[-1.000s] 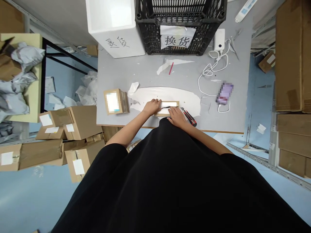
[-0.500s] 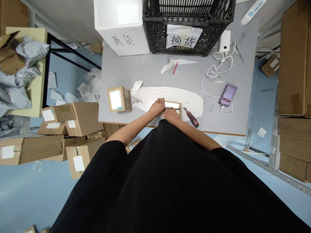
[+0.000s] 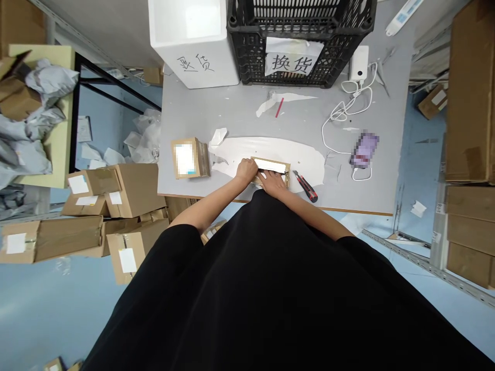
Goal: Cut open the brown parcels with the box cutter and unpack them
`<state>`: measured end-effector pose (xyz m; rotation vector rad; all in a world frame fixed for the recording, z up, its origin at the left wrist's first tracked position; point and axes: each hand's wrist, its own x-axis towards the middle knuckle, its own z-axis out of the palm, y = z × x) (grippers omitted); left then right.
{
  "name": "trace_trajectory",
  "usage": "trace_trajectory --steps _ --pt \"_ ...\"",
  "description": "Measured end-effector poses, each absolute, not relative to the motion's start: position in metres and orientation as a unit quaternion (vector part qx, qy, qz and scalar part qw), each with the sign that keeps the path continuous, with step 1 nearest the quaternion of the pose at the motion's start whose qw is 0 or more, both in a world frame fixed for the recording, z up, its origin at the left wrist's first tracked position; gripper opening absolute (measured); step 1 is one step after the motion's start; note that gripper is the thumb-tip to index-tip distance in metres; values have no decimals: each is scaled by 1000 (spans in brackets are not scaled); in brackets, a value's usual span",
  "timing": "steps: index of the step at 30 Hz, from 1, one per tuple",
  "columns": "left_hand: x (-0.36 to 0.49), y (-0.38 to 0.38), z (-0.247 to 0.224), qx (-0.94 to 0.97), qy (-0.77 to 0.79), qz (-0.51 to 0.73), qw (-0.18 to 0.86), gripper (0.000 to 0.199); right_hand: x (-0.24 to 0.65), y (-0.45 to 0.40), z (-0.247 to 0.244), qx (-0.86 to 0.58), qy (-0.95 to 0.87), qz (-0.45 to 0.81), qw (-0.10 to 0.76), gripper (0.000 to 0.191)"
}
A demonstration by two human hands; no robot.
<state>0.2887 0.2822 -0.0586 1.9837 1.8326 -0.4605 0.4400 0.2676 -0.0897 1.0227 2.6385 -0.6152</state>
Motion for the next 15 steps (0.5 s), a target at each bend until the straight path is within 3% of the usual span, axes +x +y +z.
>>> trace_trajectory --steps 3,10,15 --pt "284 287 -54 701 662 -204 168 36 440 268 -90 347 906 -211 122 59" --pt "250 337 -40 809 513 -239 161 27 440 268 -89 341 904 -221 136 63" --pt "242 366 -44 774 571 -201 185 18 442 267 -88 336 911 -208 122 65"
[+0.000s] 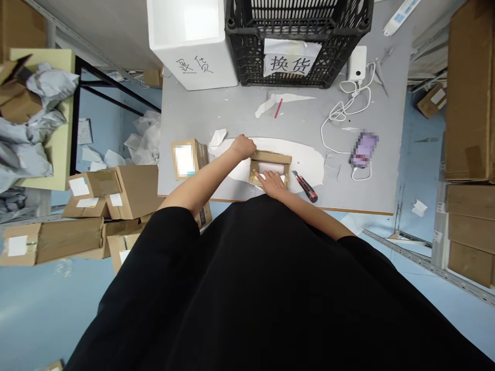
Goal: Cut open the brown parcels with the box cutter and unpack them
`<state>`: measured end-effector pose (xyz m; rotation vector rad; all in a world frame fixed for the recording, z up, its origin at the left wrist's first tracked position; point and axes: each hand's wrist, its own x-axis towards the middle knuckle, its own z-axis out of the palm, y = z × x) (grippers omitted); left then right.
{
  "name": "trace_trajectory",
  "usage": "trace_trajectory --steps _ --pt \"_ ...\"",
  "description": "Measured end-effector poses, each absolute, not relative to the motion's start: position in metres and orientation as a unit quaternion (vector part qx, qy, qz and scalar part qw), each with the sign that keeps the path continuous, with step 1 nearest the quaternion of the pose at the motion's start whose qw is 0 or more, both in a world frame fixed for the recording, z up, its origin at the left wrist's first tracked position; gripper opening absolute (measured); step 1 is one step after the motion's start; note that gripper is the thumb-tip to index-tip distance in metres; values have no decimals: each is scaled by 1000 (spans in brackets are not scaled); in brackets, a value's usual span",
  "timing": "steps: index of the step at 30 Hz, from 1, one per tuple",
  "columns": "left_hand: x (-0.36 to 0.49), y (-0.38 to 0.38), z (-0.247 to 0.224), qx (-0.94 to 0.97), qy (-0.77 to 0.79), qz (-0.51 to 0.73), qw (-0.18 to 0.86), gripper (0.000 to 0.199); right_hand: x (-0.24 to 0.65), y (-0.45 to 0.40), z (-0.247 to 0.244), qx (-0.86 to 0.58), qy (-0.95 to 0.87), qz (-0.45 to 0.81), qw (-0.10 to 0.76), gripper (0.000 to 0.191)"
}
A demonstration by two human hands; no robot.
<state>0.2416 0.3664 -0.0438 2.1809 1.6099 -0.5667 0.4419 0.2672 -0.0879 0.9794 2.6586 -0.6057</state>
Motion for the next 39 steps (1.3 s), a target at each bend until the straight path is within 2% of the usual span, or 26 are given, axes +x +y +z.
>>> trace_trajectory --steps 6,11,13,16,20,24,26,30,34,39 --pt "238 341 -72 654 707 -75 258 40 445 269 -82 334 919 -188 89 65" --pt "241 321 -94 526 771 107 344 23 443 270 -75 348 913 -204 60 59" --pt "243 313 -91 520 772 171 324 20 443 272 -72 357 907 -215 57 58" --pt "249 288 -75 560 759 235 238 16 444 279 -68 364 897 -248 35 61" --pt "256 244 -59 664 697 174 207 19 445 293 -68 320 890 -324 -1 59" --pt "260 222 -61 712 656 120 221 32 439 304 -73 311 873 -375 30 66" --pt "260 223 -66 725 640 105 231 37 435 308 -74 308 869 -385 49 69" --pt "259 230 -72 730 633 76 247 33 432 313 -72 298 874 -379 63 67" --pt "259 236 -72 740 616 52 265 50 434 314 -71 336 864 -371 52 59" --pt "263 238 -65 743 620 37 249 36 432 314 -74 381 837 -386 76 55"
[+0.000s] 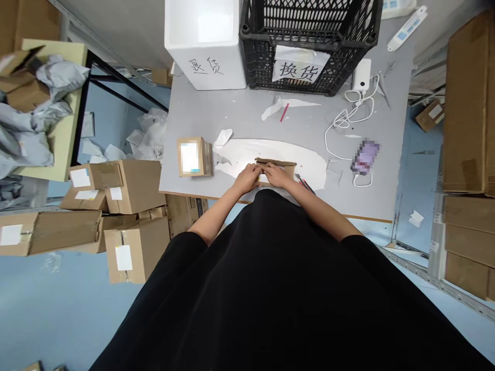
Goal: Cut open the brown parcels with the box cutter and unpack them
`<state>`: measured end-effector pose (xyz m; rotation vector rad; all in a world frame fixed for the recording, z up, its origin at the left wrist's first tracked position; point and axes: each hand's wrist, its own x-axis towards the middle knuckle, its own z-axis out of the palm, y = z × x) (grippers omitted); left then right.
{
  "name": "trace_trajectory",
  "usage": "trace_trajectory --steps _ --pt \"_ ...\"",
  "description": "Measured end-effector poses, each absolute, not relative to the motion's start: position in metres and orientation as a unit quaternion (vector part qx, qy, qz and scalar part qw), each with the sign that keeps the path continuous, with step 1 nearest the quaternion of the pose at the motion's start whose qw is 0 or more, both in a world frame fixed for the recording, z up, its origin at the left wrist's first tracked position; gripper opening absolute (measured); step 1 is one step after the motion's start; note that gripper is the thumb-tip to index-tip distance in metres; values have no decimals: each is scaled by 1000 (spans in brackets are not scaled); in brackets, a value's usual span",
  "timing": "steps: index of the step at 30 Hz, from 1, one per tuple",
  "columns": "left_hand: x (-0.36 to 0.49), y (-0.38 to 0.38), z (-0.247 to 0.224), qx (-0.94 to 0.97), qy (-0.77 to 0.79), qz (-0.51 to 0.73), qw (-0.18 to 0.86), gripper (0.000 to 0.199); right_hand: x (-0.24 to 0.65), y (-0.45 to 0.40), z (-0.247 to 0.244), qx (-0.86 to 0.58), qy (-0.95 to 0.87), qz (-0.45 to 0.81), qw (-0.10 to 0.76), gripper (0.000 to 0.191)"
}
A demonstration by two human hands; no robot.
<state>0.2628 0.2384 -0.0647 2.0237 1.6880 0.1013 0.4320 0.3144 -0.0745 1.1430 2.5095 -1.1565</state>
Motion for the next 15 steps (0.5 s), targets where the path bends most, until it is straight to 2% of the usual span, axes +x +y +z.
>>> trace_trajectory --steps 6,9,13,15 --pt "267 221 -66 788 575 41 216 17 436 337 -76 353 814 -450 99 60" --pt "270 203 -79 796 569 52 199 25 461 337 -69 373 816 -424 117 57" --pt "276 187 -95 779 583 98 210 26 507 306 -61 415 858 -302 24 38" --pt "278 185 -98 769 590 112 219 26 523 286 -61 439 861 -256 -12 39"
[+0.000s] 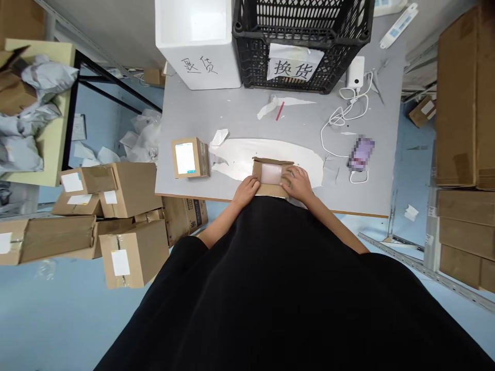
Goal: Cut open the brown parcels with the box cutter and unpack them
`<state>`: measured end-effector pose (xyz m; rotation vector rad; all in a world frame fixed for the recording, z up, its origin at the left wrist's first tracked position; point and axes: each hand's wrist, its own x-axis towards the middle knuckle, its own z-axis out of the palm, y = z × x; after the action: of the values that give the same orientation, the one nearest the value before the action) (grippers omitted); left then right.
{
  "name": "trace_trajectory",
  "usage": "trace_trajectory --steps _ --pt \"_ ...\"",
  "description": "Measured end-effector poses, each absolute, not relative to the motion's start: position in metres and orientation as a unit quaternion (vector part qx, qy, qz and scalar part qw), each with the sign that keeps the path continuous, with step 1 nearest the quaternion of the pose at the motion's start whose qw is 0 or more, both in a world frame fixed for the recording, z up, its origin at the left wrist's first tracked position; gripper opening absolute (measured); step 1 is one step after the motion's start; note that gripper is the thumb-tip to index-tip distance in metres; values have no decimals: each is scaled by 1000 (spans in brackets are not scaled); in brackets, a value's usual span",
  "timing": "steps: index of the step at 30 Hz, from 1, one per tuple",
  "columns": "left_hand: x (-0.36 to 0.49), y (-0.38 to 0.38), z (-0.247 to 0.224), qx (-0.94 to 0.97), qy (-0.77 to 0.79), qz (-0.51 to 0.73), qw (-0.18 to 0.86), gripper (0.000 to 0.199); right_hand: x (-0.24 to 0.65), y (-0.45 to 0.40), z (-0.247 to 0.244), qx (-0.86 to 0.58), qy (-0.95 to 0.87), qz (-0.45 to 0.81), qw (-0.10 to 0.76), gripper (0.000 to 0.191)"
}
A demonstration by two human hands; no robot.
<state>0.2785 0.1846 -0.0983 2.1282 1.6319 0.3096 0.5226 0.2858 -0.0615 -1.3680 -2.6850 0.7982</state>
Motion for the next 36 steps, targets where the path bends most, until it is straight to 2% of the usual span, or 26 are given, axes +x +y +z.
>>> trace_trajectory --steps 4,11,17,20,24,28,32,36 --pt "280 181 -101 772 586 111 219 30 526 262 -71 -532 -811 240 53 44" --pt "282 172 -100 786 568 106 220 32 511 265 -90 -628 -692 346 89 53" --pt "277 175 -96 784 555 126 247 32 510 275 -110 -662 -640 383 70 45" --pt "278 177 -90 766 569 156 256 41 513 275 -117 -682 -592 423 75 44" --pt "284 180 -87 679 654 213 257 60 516 269 -117 -664 -495 550 107 49" --pt "290 186 -100 539 705 282 365 69 519 265 -108 -612 -468 622 142 53" --pt "291 192 -115 430 690 326 481 92 521 267 -104 -612 -449 639 124 69" --pt "292 195 -117 362 657 361 554 82 518 270 -106 -610 -408 667 127 70"
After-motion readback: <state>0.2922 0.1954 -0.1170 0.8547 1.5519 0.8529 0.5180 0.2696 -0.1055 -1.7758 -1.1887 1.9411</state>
